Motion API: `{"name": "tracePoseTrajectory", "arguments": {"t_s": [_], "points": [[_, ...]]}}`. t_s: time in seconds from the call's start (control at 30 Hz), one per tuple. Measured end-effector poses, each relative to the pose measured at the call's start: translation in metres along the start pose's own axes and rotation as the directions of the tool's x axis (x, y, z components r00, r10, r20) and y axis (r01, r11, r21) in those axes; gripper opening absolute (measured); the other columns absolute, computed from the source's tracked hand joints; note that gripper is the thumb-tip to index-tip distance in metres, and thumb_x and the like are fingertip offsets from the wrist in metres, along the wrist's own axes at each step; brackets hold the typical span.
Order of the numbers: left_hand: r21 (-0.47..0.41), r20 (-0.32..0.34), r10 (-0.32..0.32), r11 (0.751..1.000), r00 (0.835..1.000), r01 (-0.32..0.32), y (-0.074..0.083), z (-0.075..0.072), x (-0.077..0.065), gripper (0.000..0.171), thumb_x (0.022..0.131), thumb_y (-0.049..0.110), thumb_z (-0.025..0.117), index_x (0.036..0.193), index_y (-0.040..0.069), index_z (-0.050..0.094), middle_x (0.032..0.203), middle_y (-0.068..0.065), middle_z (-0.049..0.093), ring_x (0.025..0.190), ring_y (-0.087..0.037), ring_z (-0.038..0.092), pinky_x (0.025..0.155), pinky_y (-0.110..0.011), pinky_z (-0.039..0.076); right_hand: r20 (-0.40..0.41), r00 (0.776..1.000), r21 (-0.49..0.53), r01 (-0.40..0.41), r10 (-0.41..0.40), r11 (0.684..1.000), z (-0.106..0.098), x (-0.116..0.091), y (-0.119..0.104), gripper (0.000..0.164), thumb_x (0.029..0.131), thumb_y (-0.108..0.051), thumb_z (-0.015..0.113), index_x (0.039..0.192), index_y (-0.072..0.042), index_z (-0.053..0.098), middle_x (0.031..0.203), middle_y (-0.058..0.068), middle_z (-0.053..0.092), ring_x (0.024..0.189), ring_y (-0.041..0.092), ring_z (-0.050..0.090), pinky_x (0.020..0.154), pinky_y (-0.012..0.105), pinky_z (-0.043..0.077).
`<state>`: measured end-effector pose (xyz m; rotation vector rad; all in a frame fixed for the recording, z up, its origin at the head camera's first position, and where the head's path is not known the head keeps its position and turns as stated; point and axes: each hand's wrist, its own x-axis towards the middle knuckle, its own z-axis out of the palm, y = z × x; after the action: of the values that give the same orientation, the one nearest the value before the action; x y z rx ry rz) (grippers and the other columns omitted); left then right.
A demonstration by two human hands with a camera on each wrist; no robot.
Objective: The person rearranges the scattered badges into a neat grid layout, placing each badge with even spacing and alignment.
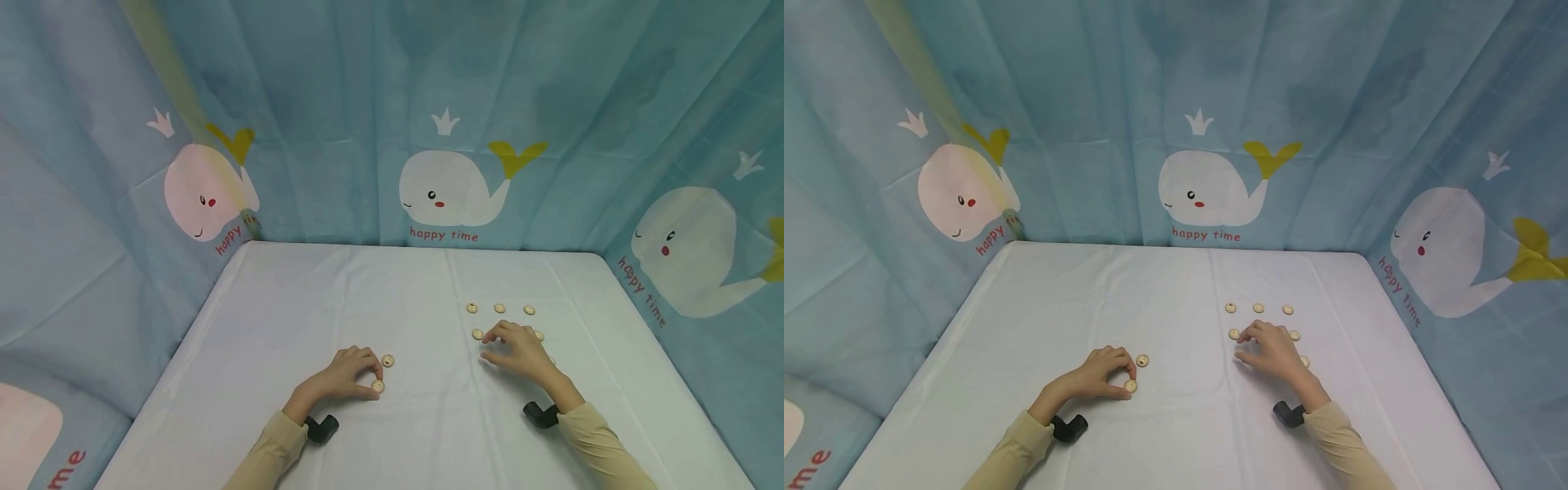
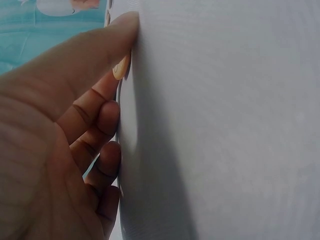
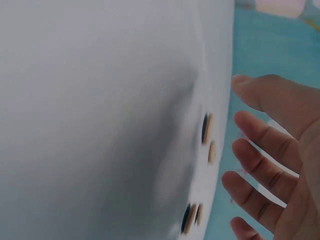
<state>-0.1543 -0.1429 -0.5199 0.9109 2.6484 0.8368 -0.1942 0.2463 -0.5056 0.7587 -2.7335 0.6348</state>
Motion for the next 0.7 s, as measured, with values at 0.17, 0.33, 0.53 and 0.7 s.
{"name": "tracePoseTrajectory", "arguments": {"t_s": [0.17,0.33,0.53,0.7], "points": [[0.002,-0.004,-0.002,1.000,1.000,0.002,0.001,0.000,-0.001,0.025,0.075,0.040,0.074,0.091,0.029,0.059,0.099,0.014,0.051,0.089,-0.007,0.037,0.090,-0.043,0.028,0.031,0.999,0.017,0.044,-0.045,0.999,0.014,0.011,-0.014,0.022,0.070,-0.033,0.080,0.085,-0.024,0.066,0.086,-0.012,0.059,0.079,0.010,0.055,0.074,0.035,0.035],[0.000,-0.003,-0.007,1.000,1.000,0.007,0.000,0.001,-0.001,0.025,0.074,0.040,0.075,0.091,0.030,0.059,0.098,0.015,0.051,0.088,-0.006,0.037,0.090,-0.043,0.028,0.064,0.995,0.035,0.074,-0.076,0.997,0.026,0.020,-0.027,0.021,0.072,-0.036,0.078,0.086,-0.026,0.066,0.087,-0.014,0.059,0.079,0.008,0.053,0.073,0.033,0.033],[-0.005,-0.003,-0.005,1.000,1.000,0.005,-0.001,0.001,-0.001,0.024,0.074,0.040,0.074,0.091,0.030,0.059,0.098,0.015,0.051,0.089,-0.006,0.038,0.091,-0.043,0.028,0.108,0.989,0.060,0.099,-0.105,0.993,0.036,0.030,-0.045,0.022,0.073,-0.038,0.077,0.089,-0.027,0.066,0.089,-0.014,0.059,0.082,0.006,0.053,0.076,0.033,0.033],[-0.004,-0.004,-0.005,1.000,1.000,0.005,-0.001,0.001,-0.001,0.025,0.074,0.040,0.074,0.091,0.030,0.059,0.098,0.015,0.050,0.089,-0.007,0.038,0.092,-0.045,0.027,0.139,0.982,0.084,0.119,-0.129,0.989,0.041,0.038,-0.060,0.022,0.074,-0.037,0.076,0.090,-0.024,0.066,0.089,-0.011,0.060,0.082,0.008,0.055,0.077,0.034,0.034]]}}
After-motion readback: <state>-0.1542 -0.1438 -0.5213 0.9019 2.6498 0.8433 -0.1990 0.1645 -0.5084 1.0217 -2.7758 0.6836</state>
